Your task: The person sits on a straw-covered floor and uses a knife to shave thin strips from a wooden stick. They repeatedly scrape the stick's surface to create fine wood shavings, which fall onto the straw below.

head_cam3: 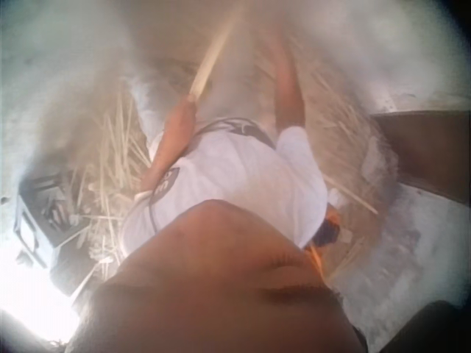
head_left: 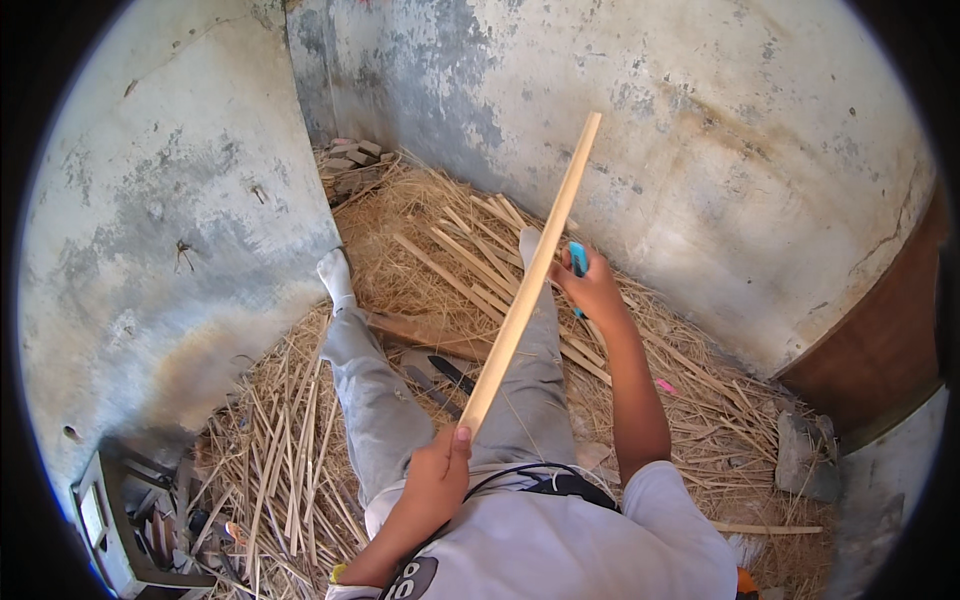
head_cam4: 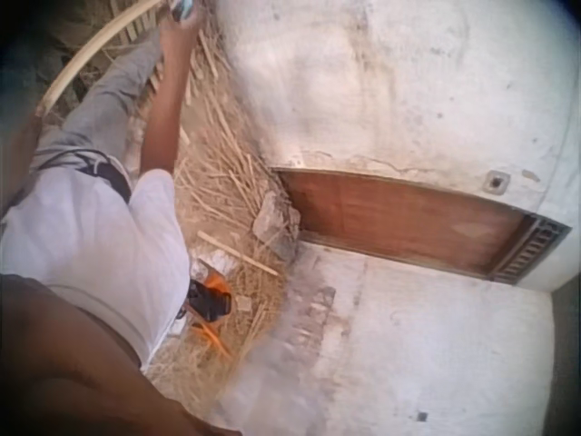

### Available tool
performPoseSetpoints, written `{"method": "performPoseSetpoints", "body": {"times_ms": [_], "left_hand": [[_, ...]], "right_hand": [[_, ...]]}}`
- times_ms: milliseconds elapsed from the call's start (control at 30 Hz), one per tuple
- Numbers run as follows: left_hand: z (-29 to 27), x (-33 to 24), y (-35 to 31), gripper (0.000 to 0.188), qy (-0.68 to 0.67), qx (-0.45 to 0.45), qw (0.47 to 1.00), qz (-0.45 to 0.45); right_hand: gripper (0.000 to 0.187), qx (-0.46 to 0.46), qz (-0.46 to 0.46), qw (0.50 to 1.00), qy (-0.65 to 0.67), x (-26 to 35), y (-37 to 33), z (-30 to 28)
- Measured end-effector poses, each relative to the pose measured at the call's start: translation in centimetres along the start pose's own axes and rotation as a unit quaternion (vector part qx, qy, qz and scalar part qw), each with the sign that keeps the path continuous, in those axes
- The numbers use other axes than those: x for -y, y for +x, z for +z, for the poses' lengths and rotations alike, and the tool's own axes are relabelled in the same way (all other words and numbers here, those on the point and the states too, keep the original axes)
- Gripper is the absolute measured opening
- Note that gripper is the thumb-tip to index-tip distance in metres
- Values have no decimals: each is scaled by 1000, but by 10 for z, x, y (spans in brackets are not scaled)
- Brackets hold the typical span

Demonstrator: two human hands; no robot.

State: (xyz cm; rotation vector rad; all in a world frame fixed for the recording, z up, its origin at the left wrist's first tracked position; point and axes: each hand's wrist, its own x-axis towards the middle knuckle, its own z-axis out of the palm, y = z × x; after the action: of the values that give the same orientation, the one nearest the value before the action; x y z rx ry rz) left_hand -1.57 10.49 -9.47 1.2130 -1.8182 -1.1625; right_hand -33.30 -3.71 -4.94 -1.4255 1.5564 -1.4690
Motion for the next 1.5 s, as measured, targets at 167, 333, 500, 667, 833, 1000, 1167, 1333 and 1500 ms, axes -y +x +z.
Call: {"method": "performPoseSetpoints", "body": {"times_ms": [167, 333, 500, 667, 833, 1000, 1167, 1333, 1500], "left_hand": [[-14, -7, 8, 37, 54, -13, 998, 27], [-12, -2, 22, 29, 68, -38, 994, 78], [-32, -12, 46, 26, 106, -96, 977, 157], [-61, -27, 72, 26, 159, -141, 955, 205], [-119, -91, 81, 43, 85, -259, 920, 282], [-167, -176, 100, 82, 7, -327, 821, 467], [-132, -244, 122, 75, -10, -361, 868, 340], [-170, -192, 171, 29, -22, -174, 924, 340], [-175, -169, 191, 25, -145, -162, 904, 368]], "right_hand": [[27, 83, 85, 960, 253, 47, -47, 10], [32, 69, 80, 962, 253, 71, -57, 46], [35, 51, -28, 953, 298, 96, -43, 58], [36, 58, -97, 965, 238, 126, -33, 77], [37, 89, -158, 976, 124, 118, -17, 101], [41, 133, -158, 978, 29, 51, 2, 142], [44, 162, -152, 975, -21, -6, -2, 181], [41, 174, -170, 970, 4, -46, 0, 215], [40, 240, 21, 968, 72, -87, 0, 210]]}}
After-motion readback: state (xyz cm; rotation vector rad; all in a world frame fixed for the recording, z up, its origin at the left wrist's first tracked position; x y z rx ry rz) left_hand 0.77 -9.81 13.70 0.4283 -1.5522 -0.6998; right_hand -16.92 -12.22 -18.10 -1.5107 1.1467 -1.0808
